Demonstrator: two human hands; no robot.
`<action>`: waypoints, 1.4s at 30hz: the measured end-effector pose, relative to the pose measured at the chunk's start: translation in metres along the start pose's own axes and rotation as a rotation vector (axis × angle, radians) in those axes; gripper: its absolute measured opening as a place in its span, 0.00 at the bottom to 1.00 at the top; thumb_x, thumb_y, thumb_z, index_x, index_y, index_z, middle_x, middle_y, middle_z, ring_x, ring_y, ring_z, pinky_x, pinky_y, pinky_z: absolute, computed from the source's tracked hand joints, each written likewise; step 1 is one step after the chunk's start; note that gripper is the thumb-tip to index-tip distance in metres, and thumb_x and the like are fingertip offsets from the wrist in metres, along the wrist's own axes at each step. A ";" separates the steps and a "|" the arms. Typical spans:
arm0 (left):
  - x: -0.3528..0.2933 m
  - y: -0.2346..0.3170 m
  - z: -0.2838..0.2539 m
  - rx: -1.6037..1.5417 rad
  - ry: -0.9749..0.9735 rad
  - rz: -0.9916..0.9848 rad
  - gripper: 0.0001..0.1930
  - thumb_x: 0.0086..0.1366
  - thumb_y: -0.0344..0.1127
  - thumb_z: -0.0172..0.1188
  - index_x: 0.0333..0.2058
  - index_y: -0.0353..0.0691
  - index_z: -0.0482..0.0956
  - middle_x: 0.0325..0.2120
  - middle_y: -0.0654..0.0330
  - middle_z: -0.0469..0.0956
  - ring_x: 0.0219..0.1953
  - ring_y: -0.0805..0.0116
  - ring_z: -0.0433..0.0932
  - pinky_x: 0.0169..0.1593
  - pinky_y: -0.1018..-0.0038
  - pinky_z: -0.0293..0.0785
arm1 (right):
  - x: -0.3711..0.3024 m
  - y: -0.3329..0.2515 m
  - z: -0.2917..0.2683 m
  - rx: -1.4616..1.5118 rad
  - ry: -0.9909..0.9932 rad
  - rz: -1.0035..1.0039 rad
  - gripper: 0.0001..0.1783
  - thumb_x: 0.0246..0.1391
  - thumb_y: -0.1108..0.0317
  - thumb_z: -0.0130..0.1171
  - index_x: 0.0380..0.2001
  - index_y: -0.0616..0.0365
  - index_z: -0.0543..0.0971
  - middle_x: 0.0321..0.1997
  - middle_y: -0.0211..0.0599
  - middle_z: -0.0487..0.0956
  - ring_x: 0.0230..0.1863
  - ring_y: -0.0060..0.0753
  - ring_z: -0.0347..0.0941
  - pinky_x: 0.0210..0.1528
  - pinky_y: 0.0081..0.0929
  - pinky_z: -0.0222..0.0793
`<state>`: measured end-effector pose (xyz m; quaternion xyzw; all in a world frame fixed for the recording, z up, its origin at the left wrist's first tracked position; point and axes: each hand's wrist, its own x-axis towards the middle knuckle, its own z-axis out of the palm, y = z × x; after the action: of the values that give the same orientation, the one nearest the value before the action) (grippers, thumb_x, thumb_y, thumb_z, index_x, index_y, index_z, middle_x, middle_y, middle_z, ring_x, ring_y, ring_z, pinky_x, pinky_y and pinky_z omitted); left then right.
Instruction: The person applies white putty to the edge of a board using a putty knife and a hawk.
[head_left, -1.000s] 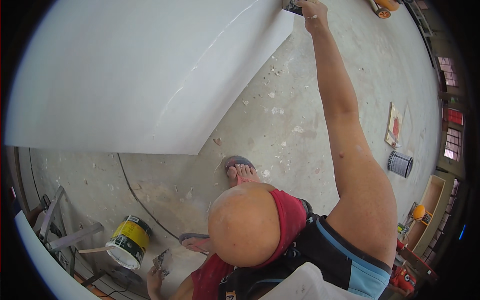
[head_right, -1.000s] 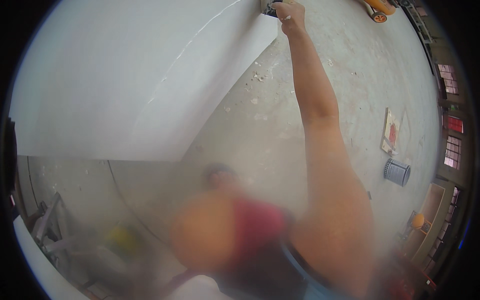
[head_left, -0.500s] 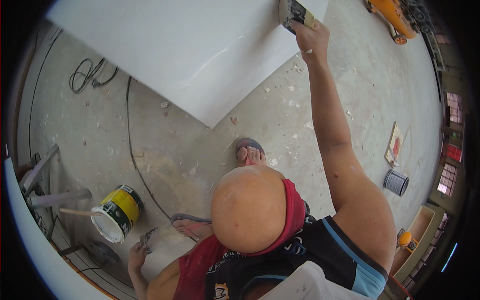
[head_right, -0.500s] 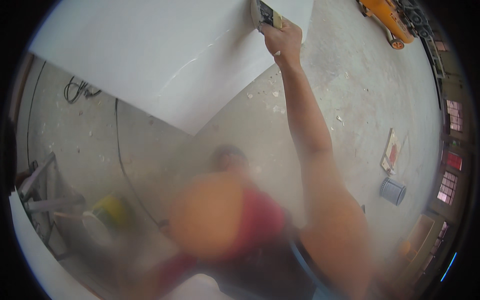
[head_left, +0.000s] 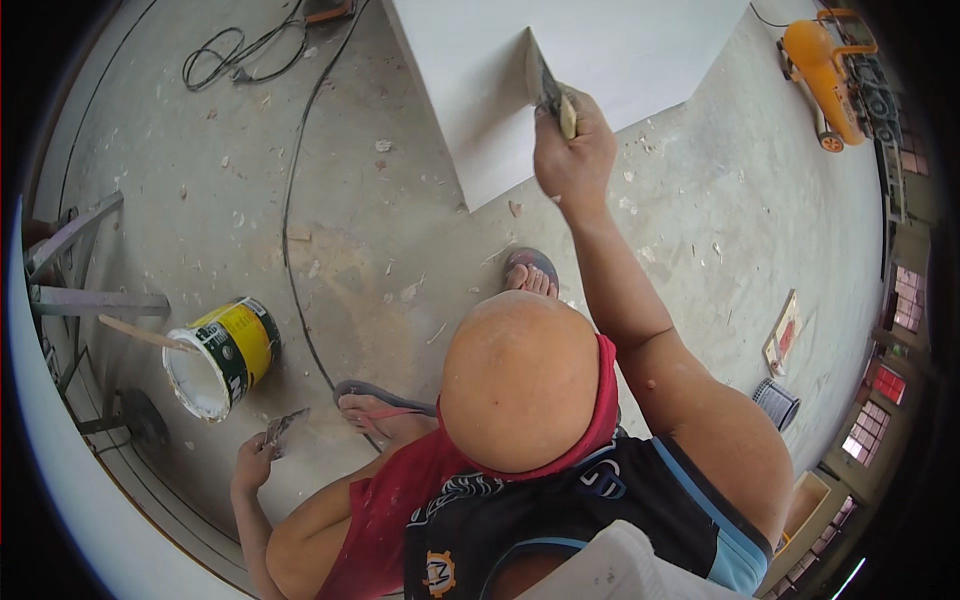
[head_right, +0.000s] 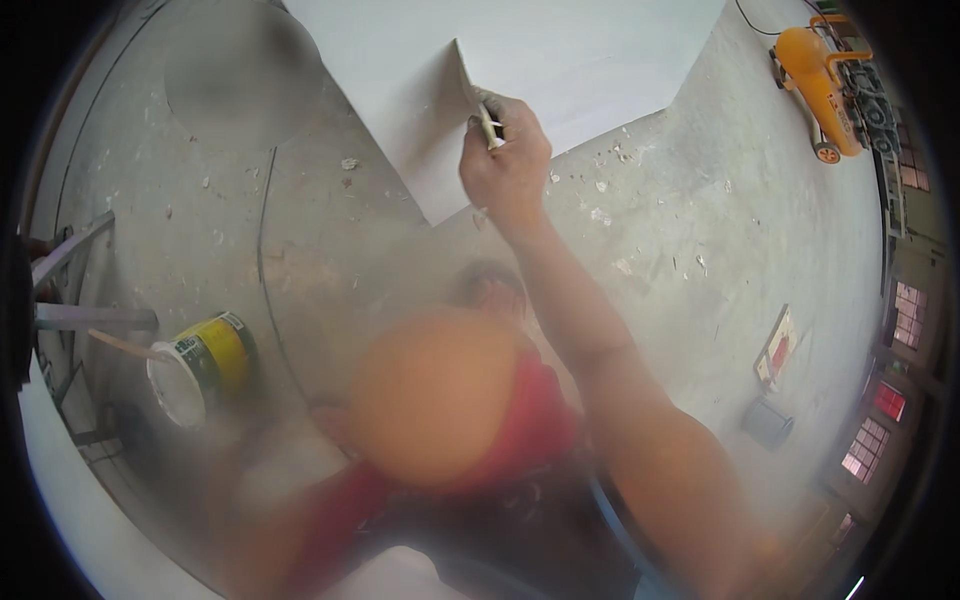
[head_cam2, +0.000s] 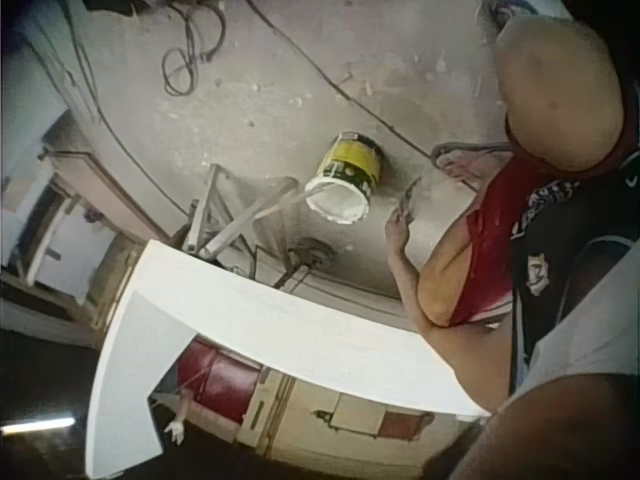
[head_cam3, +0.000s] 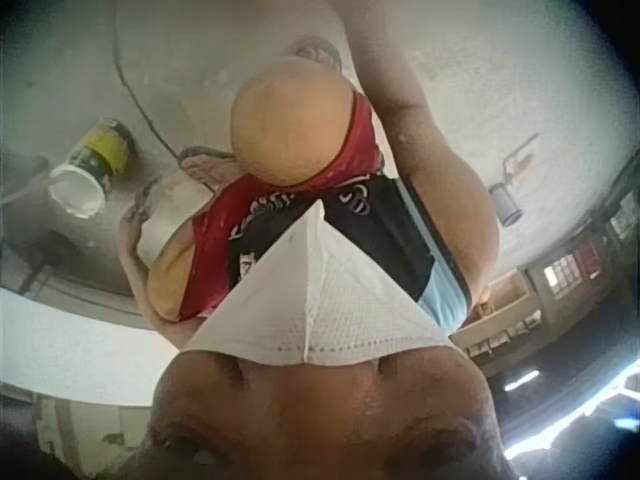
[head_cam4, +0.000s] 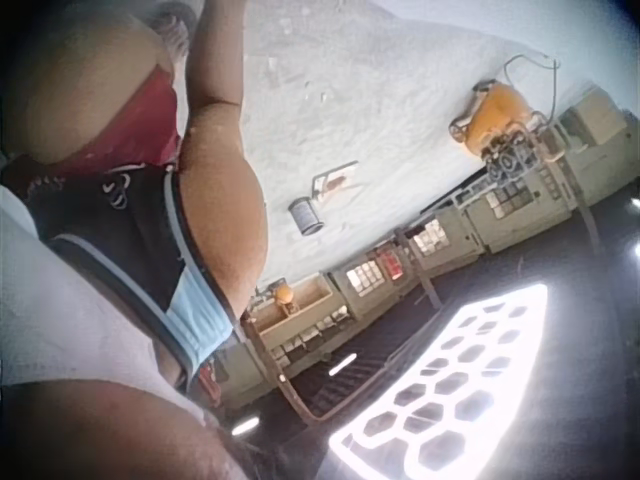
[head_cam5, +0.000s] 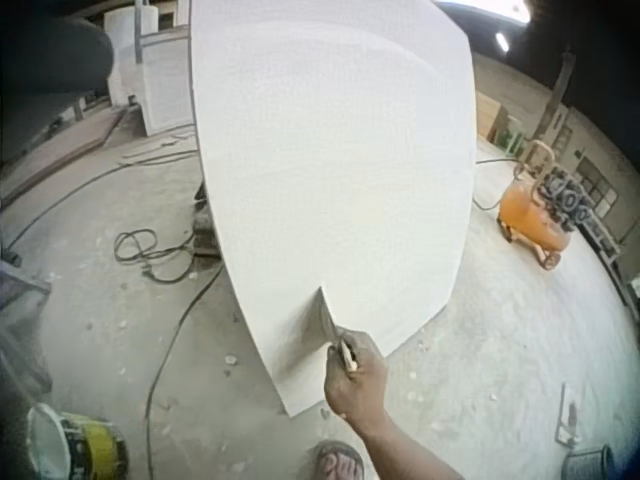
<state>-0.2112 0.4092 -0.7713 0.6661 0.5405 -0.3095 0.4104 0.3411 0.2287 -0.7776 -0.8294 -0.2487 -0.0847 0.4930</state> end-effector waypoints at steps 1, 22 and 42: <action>-0.001 -0.007 0.002 -0.030 0.007 0.006 0.09 0.57 0.32 0.51 0.31 0.31 0.75 0.21 0.60 0.73 0.26 0.73 0.69 0.34 0.74 0.66 | -0.007 -0.005 0.005 0.038 -0.005 -0.067 0.15 0.40 0.80 0.53 0.35 0.59 0.77 0.32 0.43 0.76 0.32 0.41 0.74 0.33 0.29 0.70; 0.011 -0.019 -0.007 0.131 0.018 -0.016 0.11 0.54 0.32 0.51 0.32 0.30 0.76 0.19 0.54 0.75 0.22 0.69 0.71 0.28 0.71 0.67 | 0.023 0.076 -0.090 -0.092 0.258 0.236 0.13 0.46 0.68 0.59 0.37 0.61 0.78 0.28 0.39 0.79 0.30 0.25 0.74 0.35 0.22 0.67; -0.006 0.092 -0.014 -0.041 -0.011 -0.350 0.11 0.56 0.32 0.51 0.36 0.33 0.75 0.23 0.61 0.75 0.23 0.74 0.73 0.23 0.77 0.66 | 0.157 0.322 -0.138 -0.288 0.328 0.343 0.11 0.42 0.70 0.54 0.30 0.63 0.77 0.21 0.41 0.77 0.28 0.37 0.76 0.32 0.33 0.69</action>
<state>-0.1234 0.4111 -0.7403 0.5517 0.6522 -0.3685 0.3667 0.6502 0.0364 -0.8980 -0.8962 -0.0071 -0.1675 0.4107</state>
